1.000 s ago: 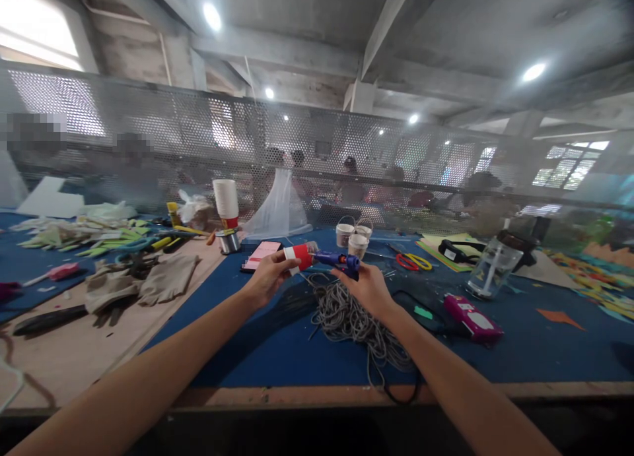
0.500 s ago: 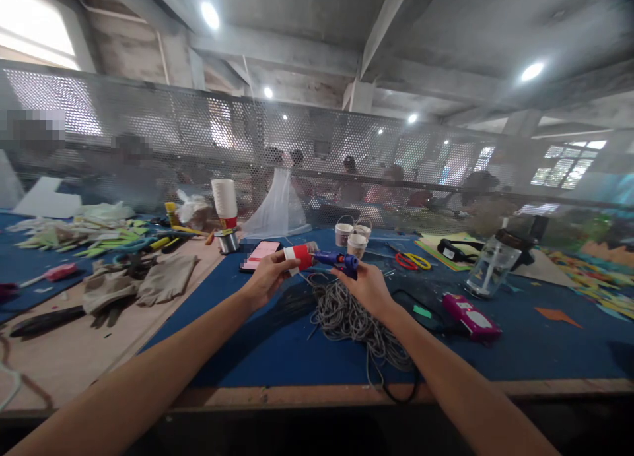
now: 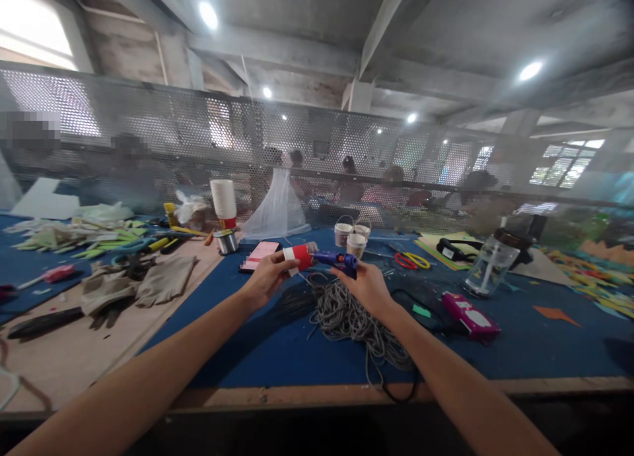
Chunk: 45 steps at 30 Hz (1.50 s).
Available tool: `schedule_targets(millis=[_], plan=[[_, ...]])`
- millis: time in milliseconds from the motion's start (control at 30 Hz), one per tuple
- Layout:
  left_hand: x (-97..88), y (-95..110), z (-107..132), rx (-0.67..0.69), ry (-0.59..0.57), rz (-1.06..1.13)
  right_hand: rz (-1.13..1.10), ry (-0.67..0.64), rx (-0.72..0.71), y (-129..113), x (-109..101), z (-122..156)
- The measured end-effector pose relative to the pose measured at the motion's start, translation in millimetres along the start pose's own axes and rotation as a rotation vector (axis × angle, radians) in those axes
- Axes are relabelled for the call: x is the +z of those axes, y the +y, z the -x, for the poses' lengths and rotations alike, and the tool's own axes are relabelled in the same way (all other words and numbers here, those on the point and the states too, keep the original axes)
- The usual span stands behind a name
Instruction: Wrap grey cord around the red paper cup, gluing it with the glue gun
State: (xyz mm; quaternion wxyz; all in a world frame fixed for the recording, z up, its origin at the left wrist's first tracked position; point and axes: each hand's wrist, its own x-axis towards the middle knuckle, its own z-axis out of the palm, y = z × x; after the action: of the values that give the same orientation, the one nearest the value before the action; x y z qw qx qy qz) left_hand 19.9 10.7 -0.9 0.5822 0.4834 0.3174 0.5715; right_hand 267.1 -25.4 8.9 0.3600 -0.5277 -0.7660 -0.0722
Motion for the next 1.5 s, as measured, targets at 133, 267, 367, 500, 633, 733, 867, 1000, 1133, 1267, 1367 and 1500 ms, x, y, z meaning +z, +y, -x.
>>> schedule_targets(millis=[133,267,367,500,633,733,867,1000,1133,1267,1367,1500], plan=[[0.4,0.7,0.1,0.001,0.007,0.004,0.004,0.002,-0.007,0.6,0.7,0.0],[1.4,1.7,0.8,0.009,0.009,-0.002,0.01,-0.009,-0.003,-0.6,-0.8,-0.2],[1.3,1.8,1.1,0.014,0.007,-0.006,0.023,-0.014,0.004,-2.0,-2.3,-0.2],[-0.4,1.0,0.2,0.009,-0.001,-0.005,0.033,-0.009,0.0,-2.0,-1.9,-0.2],[-2.4,0.2,-1.4,0.007,0.002,0.003,0.028,-0.009,-0.005,-0.2,-0.1,0.2],[-3.0,0.7,-1.5,0.004,0.001,0.01,0.022,-0.007,-0.009,1.0,0.4,0.8],[-1.3,3.2,0.5,0.008,0.011,0.01,0.004,-0.004,-0.016,1.3,-0.1,0.9],[-0.2,5.1,1.2,0.0,0.027,0.016,-0.028,-0.013,-0.009,1.2,-0.3,1.1],[-1.8,5.1,-0.3,0.001,0.021,0.021,-0.021,-0.014,-0.009,1.0,-0.3,1.1],[-3.4,4.1,-1.7,0.003,0.014,0.025,-0.022,-0.028,-0.002,0.4,-1.0,1.1],[-4.0,3.6,-2.1,0.007,0.013,0.031,-0.032,-0.03,-0.013,0.4,-1.2,1.5],[-3.8,4.0,-1.8,0.005,0.01,0.043,-0.04,-0.03,-0.009,0.2,-1.2,1.6]])
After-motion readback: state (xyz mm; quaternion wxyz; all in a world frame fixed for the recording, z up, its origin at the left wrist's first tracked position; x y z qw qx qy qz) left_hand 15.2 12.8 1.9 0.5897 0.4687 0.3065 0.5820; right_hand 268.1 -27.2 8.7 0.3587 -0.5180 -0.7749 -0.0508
